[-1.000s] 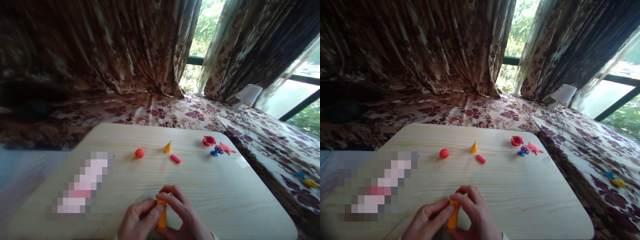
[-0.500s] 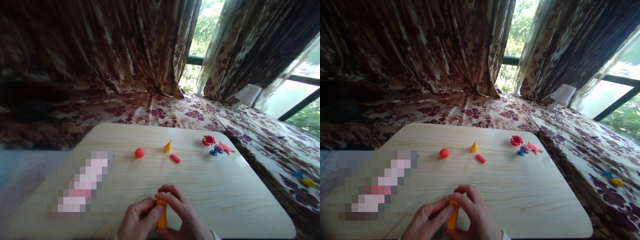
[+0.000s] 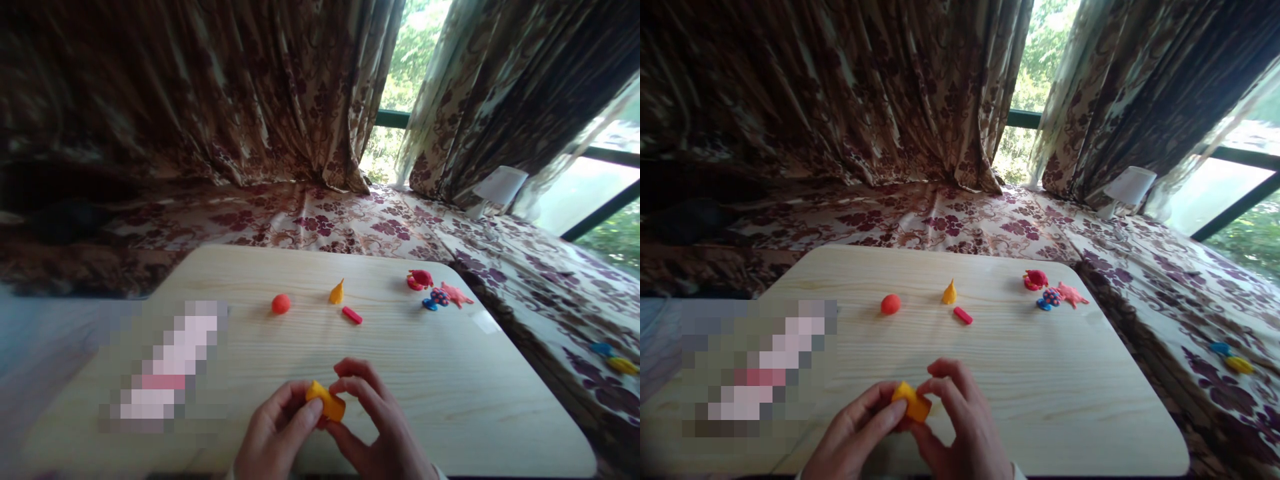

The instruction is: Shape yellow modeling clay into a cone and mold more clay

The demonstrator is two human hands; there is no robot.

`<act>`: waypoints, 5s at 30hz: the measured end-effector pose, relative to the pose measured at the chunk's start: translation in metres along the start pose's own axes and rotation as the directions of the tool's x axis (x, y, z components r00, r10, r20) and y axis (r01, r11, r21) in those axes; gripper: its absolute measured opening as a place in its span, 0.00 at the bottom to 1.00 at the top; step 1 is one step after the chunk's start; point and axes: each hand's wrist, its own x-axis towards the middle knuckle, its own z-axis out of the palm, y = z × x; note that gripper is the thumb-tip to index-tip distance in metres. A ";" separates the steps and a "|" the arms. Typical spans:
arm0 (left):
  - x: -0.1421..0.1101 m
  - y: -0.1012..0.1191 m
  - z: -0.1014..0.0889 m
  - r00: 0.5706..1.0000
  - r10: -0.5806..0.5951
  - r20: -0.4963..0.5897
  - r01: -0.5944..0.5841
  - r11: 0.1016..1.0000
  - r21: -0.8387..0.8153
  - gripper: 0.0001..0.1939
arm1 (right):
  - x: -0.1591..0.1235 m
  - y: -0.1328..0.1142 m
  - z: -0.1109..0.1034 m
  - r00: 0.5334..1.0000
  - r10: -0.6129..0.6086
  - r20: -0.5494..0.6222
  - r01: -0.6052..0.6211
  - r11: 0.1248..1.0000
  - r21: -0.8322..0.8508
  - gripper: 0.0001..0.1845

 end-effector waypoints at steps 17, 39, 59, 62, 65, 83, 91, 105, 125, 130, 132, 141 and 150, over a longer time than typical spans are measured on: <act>-0.003 0.004 0.000 0.998 0.038 0.050 -0.040 0.998 0.040 0.16 | 0.006 -0.008 0.012 0.999 0.038 -0.010 -0.037 0.995 0.095 0.20; 0.001 0.001 -0.008 0.987 0.068 0.148 -0.086 0.989 0.124 0.14 | 0.009 -0.010 0.009 0.999 0.028 0.022 -0.030 0.994 0.105 0.19; 0.000 -0.001 -0.010 0.986 0.087 0.143 -0.103 0.989 0.107 0.11 | 0.010 -0.009 0.005 0.997 0.039 0.072 -0.048 0.992 0.117 0.19; 0.002 -0.003 -0.011 0.990 0.083 0.111 -0.097 0.988 0.122 0.12 | 0.007 -0.006 0.004 0.998 0.035 0.042 -0.041 0.990 0.137 0.22; 0.002 -0.005 -0.012 0.993 0.075 0.090 -0.088 0.985 0.151 0.14 | 0.007 -0.005 0.002 0.999 0.044 0.020 -0.046 0.994 0.104 0.18; 0.001 0.000 -0.013 0.987 0.068 0.148 -0.101 0.967 0.234 0.15 | 0.007 -0.006 -0.006 0.998 0.065 0.024 -0.067 0.991 0.113 0.17; 0.003 -0.004 -0.017 0.989 0.058 0.135 -0.089 0.968 0.235 0.15 | 0.006 -0.004 -0.006 0.996 0.076 0.041 -0.080 0.993 0.085 0.14; 0.002 -0.007 -0.018 0.996 0.060 0.070 -0.075 0.972 0.221 0.16 | 0.002 -0.001 -0.013 0.996 0.087 0.009 -0.088 0.994 0.072 0.15; 0.018 -0.008 -0.029 0.851 0.506 0.143 -0.458 0.580 0.674 0.11 | 0.004 0.018 0.000 0.996 0.073 0.042 -0.071 0.996 -0.046 0.11; 0.018 -0.030 -0.038 0.686 0.648 0.331 -0.571 0.198 0.796 0.13 | 0.004 0.028 0.005 0.990 0.107 0.089 -0.089 0.980 -0.180 0.11; 0.016 -0.040 -0.035 0.653 0.675 0.344 -0.579 0.152 0.801 0.14 | 0.003 0.028 0.004 0.986 0.126 0.108 -0.102 0.973 -0.209 0.12; 0.018 -0.048 -0.028 0.556 0.723 0.410 -0.604 0.013 0.797 0.16 | -0.009 0.019 -0.004 0.979 0.081 0.187 -0.021 0.952 -0.306 0.28; 0.022 -0.048 -0.026 0.549 0.689 0.473 -0.560 -0.117 0.821 0.16 | -0.011 0.024 0.001 0.964 0.123 0.235 -0.030 0.931 -0.364 0.31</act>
